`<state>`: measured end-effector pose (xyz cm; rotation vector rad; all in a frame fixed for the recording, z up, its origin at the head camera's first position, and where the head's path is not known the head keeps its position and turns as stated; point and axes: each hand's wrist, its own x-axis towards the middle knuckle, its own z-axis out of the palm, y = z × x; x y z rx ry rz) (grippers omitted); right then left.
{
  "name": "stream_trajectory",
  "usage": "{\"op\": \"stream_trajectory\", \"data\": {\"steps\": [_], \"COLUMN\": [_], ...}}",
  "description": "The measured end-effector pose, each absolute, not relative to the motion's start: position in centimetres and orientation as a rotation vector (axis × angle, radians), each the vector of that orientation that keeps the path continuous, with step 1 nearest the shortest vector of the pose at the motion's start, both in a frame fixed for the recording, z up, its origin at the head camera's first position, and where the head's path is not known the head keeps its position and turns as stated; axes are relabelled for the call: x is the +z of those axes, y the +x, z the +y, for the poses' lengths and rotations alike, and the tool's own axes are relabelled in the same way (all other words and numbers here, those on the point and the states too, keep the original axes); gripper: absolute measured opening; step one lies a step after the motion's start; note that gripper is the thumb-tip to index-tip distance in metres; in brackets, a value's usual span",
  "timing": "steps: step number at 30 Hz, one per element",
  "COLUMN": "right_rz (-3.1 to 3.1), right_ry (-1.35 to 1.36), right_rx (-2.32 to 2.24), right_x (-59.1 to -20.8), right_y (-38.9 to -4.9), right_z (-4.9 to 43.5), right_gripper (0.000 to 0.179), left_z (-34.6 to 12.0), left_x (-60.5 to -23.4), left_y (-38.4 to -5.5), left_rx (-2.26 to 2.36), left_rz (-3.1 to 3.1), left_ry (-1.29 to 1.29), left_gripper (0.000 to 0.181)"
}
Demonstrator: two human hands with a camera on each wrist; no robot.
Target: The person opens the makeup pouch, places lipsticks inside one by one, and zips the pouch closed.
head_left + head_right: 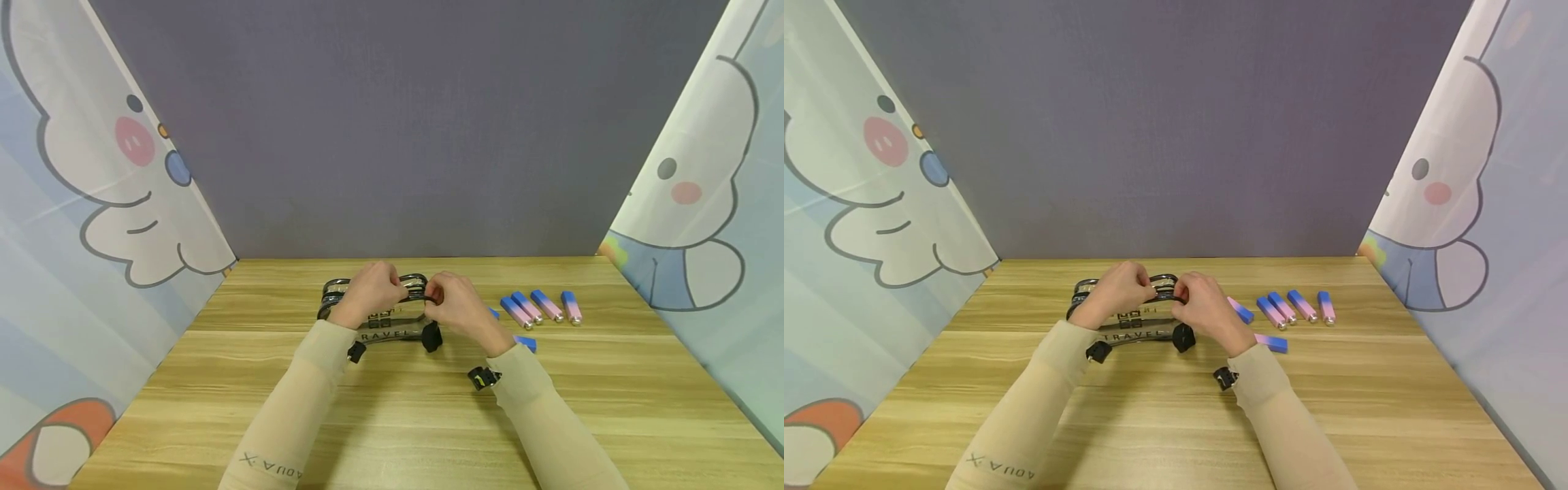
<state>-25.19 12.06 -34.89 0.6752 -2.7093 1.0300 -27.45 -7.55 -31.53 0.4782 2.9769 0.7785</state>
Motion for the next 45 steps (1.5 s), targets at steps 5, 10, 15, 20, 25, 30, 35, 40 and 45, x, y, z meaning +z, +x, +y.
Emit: {"op": "stream_trajectory", "data": {"steps": [5,10,15,20,25,30,35,40,45], "right_rz": [-2.718,-2.718,-2.719,-2.719,-2.705,-2.705,-2.705,-2.705,-2.704], "right_ry": [0.672,0.669,0.666,0.668,0.664,0.666,0.669,0.673,0.664], "right_rx": [1.017,1.01,1.013,1.013,1.008,1.008,0.996,0.994,0.999], "right_x": [-34.88,-34.9,-34.94,-34.98,-35.07,-35.01,-34.9,-34.93,-34.98], "right_y": [-25.25,-25.26,-25.27,-25.27,-25.34,-25.42,-25.48,-25.56,-25.67], "right_z": [12.08,12.06,12.11,12.18,12.34,12.43,12.46,12.48,12.69], "right_gripper": [0.009,0.01,0.01,0.01,0.01,0.01,0.01,0.01,0.011], "left_z": [-7.56,-7.56,-7.51,-7.44,-7.41,-7.42,-7.52,-7.59,-7.5], "left_x": [-31.59,-31.66,-31.66,-31.7,-31.7,-31.6,-31.5,-31.52,-31.54], "left_y": [-27.47,-27.51,-27.46,-27.47,-27.48,-27.48,-27.5,-27.51,-27.54], "left_rx": [0.782,0.785,0.797,0.802,0.808,0.82,0.823,0.806,0.792], "left_rz": [2.975,2.974,2.971,2.968,2.968,2.963,2.96,2.964,2.966], "left_ry": [0.484,0.484,0.486,0.488,0.504,0.522,0.543,0.541,0.563], "left_gripper": [0.028,0.024,0.03,0.033,0.032,0.028,0.025,0.021,0.02]}}
